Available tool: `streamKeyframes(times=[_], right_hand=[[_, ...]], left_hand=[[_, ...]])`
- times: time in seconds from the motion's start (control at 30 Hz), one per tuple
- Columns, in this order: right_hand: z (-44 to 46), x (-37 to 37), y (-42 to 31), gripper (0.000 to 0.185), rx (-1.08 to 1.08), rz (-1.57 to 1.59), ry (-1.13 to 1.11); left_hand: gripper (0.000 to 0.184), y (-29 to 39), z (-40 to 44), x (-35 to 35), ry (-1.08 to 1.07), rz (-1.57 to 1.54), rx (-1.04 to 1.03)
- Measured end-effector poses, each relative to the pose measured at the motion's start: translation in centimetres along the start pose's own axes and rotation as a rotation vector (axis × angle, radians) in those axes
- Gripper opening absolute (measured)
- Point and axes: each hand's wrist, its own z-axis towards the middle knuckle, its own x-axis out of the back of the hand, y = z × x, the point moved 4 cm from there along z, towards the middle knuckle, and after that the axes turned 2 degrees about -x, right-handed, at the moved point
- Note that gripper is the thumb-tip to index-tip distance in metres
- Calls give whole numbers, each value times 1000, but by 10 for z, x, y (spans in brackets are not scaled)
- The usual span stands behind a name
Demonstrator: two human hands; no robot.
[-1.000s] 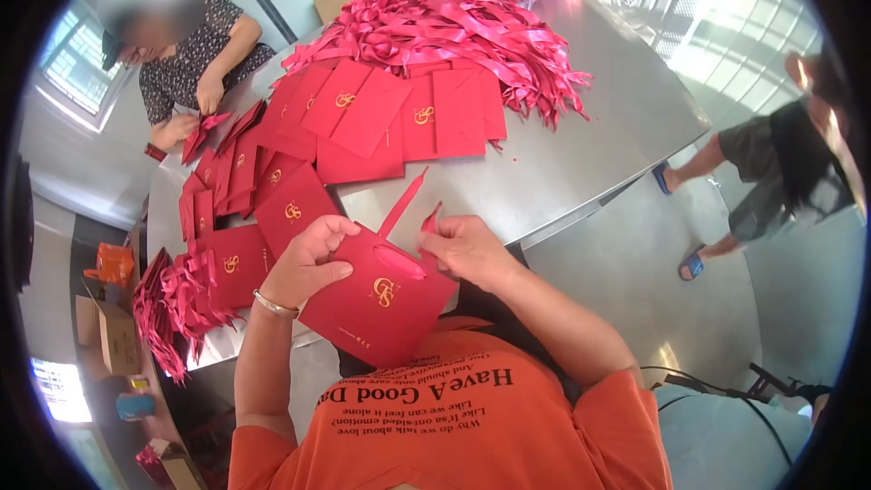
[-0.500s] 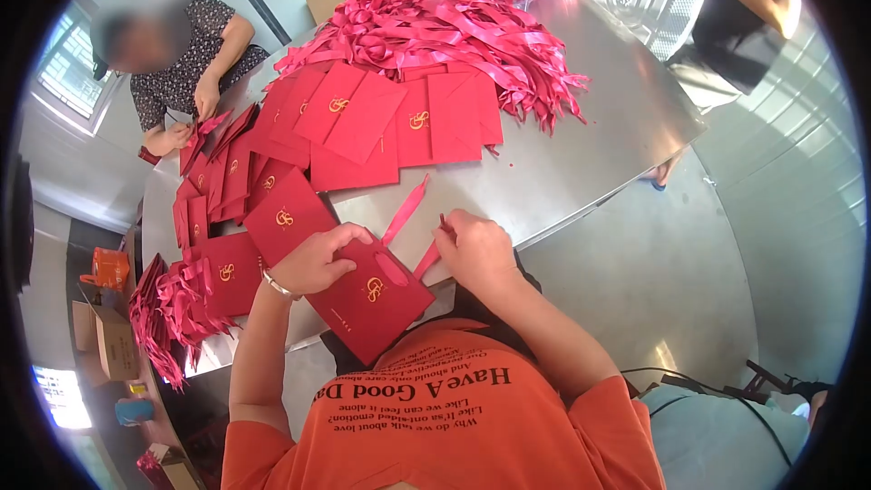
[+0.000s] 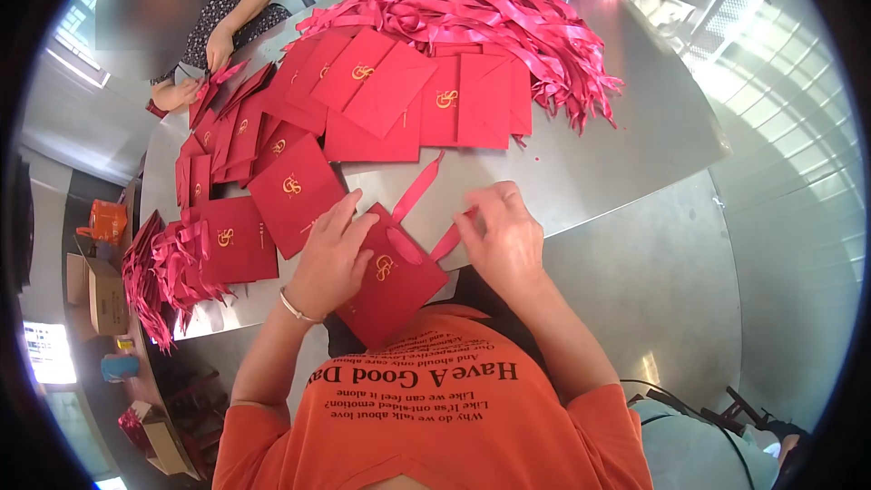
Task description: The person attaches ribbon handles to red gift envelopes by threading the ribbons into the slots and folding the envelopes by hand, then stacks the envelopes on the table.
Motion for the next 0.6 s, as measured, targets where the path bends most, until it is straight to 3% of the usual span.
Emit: streamKeyframes(times=[0.03, 0.1, 0.3, 0.6], right_hand=[[-2, -3, -1, 15, -2, 3, -8], [-11, -11, -20, 15, 396, 164, -67], [-20, -48, -41, 22, 446, -52, -87], [-25, -64, -43, 12, 550, -224, -71]], left_hand=[[48, 3, -4, -4, -5, 0, 8], [48, 7, -10, -9, 77, -32, 21], [50, 7, -19, -32, 132, -92, 89], [51, 5, -24, -45, 158, -30, 101]])
